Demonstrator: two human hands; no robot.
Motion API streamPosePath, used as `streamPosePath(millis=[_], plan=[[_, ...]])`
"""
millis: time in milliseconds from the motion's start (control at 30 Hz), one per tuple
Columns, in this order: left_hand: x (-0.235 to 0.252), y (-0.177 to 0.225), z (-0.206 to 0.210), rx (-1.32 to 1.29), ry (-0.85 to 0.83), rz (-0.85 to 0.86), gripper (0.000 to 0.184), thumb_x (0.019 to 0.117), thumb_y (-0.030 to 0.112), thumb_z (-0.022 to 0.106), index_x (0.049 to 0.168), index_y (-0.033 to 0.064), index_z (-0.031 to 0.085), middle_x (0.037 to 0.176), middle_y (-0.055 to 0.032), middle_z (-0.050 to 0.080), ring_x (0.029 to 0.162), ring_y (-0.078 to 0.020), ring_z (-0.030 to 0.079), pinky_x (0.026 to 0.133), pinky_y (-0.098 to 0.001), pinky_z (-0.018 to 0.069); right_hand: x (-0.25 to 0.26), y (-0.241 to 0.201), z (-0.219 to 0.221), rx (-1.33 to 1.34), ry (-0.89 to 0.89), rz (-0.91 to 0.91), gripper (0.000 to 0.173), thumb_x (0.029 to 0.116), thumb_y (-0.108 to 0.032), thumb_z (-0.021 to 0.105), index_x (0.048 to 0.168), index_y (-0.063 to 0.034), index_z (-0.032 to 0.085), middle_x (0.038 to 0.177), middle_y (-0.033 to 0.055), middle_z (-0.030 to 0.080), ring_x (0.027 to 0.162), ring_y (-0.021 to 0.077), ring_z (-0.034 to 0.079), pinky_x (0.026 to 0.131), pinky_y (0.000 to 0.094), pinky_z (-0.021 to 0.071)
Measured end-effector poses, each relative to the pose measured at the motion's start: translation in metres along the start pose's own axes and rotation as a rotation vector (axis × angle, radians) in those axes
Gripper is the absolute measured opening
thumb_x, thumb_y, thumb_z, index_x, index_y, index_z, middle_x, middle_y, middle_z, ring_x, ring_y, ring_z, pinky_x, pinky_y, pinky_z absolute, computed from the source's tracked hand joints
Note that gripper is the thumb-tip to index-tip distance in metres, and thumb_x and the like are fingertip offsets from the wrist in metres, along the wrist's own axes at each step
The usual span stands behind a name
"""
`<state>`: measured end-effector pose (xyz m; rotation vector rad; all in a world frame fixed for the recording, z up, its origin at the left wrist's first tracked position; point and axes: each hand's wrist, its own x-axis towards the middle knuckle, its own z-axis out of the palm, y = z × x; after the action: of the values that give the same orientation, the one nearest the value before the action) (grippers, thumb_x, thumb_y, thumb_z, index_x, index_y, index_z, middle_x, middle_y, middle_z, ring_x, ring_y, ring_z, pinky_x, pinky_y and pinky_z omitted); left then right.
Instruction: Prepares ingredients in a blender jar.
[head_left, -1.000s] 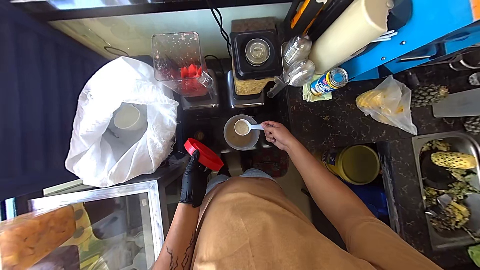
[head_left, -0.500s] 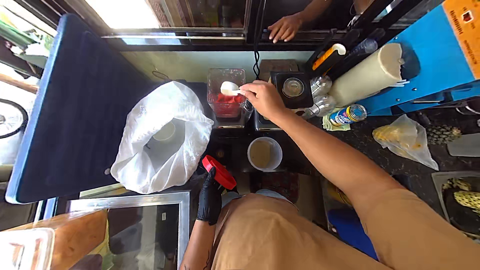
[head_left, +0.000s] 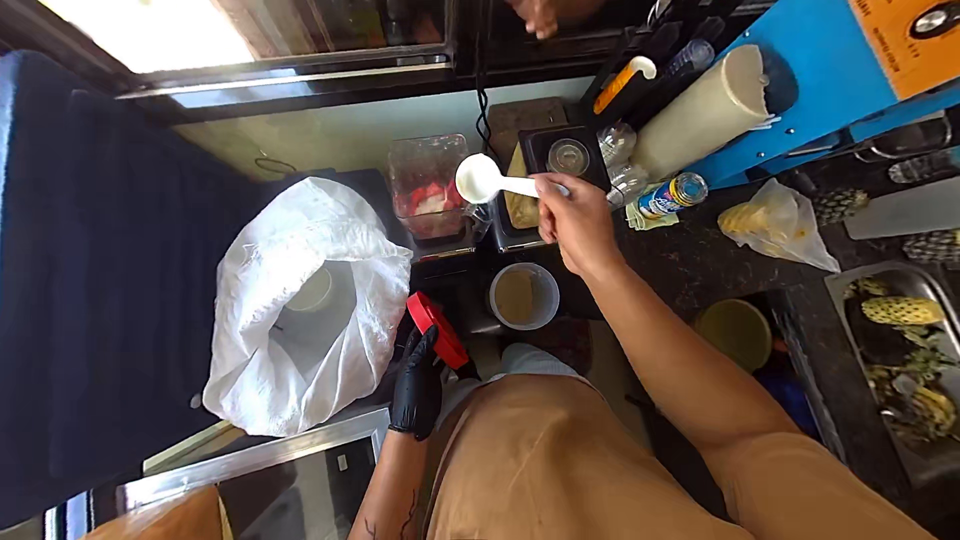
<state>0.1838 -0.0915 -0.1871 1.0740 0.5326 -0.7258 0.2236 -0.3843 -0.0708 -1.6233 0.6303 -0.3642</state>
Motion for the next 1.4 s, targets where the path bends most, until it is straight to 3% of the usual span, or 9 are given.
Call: streamPosePath(millis=[233,333,567,733,867,1000,1167,1300,1400], plan=[[0.033,-0.004,0.052,0.322,-0.172,0.085,0.038,0.0959,0.014,0.069,0.131,0.0002,0.062,0.121,-0.0135,0.069,0.107,-0.0214,0.067,0.092,-0.0384,0.0576,-0.080,0.088,-0.106,-0.112,0.034,0.456,0.024,0.1068,-0.017,0.054,0.118,-0.0019,0.069,0.070,0.0041,0.061,0.052,0.0108,0.054,0.051,0.0268,0.0499],[0.050,-0.031,0.083,0.864,-0.267,0.179,0.047,0.0839,0.030,0.081,0.124,0.0084,0.070,0.147,-0.0107,0.052,0.133,-0.0197,0.052,0.105,-0.0391,0.0507,-0.071,0.142,-0.110,-0.411,-0.154,0.539,0.042,0.1040,-0.029,0.060,0.138,-0.0047,0.060,0.111,0.0175,0.069,0.090,0.0244,0.069,0.082,0.0426,0.0590],[0.098,-0.107,0.147,2.151,-0.655,0.530,0.040,0.0832,0.048,0.073,0.122,0.0379,0.073,0.157,-0.0146,0.044,0.145,-0.0398,0.039,0.118,-0.0676,0.0205,0.010,0.173,-0.214,-0.402,0.515,0.328,0.083,0.0924,-0.035,0.074,0.157,-0.0051,0.031,0.146,0.0276,0.046,0.124,0.0377,0.058,0.099,0.0503,0.0543],[0.104,-0.121,0.142,2.175,-0.673,0.596,0.042,0.0844,0.046,0.073,0.125,0.0377,0.071,0.158,-0.0173,0.042,0.146,-0.0412,0.036,0.120,-0.0666,0.0193,0.090,0.202,-0.292,-0.418,0.580,0.124,0.122,0.0727,-0.036,0.092,0.163,-0.0037,0.016,0.158,0.0259,0.035,0.144,0.0345,0.042,0.118,0.0484,0.0407],[0.100,-0.126,0.121,2.129,-0.733,0.619,0.049,0.0947,0.038,0.066,0.143,0.0369,0.057,0.167,-0.0179,0.024,0.154,-0.0429,0.019,0.121,-0.0692,0.0152,0.096,0.198,-0.304,-0.402,0.480,0.021,0.096,0.0734,-0.027,0.093,0.149,-0.0014,0.039,0.135,0.0169,0.062,0.123,0.0233,0.063,0.106,0.0428,0.0552],[0.107,-0.123,0.116,2.046,-0.782,0.582,0.064,0.0884,0.053,0.069,0.148,0.0377,0.051,0.170,-0.0152,0.015,0.156,-0.0418,0.011,0.123,-0.0677,0.0084,0.074,0.173,-0.288,-0.331,0.511,-0.112,0.098,0.0705,-0.019,0.094,0.147,0.0043,0.038,0.137,0.0197,0.058,0.128,0.0229,0.060,0.109,0.0388,0.0522],[0.086,-0.078,0.095,1.775,-0.380,0.725,0.068,0.0861,0.054,0.072,0.147,0.0310,0.054,0.158,-0.0183,0.042,0.147,-0.0419,0.035,0.120,-0.0669,0.0220,0.040,0.074,-0.261,-0.371,0.430,-0.157,0.104,0.0739,-0.026,0.092,0.152,0.0061,0.031,0.145,0.0226,0.051,0.133,0.0208,0.056,0.110,0.0331,0.0496],[0.038,-0.001,0.044,1.746,0.000,0.351,0.048,0.0957,0.045,0.063,0.137,0.0196,0.064,0.130,-0.0144,0.067,0.122,-0.0377,0.062,0.103,-0.0649,0.0461,0.035,-0.001,-0.214,-0.311,0.254,-0.302,0.101,0.0709,-0.022,0.091,0.152,-0.0021,0.033,0.142,0.0131,0.053,0.129,0.0173,0.057,0.106,0.0358,0.0539],[0.010,0.021,-0.025,1.703,0.131,0.416,0.040,0.0975,0.047,0.060,0.119,0.0161,0.073,0.108,-0.0129,0.073,0.104,-0.0359,0.069,0.093,-0.0640,0.0523,0.042,-0.044,-0.163,-0.302,0.126,-0.433,0.095,0.0728,-0.024,0.091,0.149,-0.0042,0.038,0.136,0.0080,0.060,0.123,0.0138,0.062,0.103,0.0352,0.0563]])
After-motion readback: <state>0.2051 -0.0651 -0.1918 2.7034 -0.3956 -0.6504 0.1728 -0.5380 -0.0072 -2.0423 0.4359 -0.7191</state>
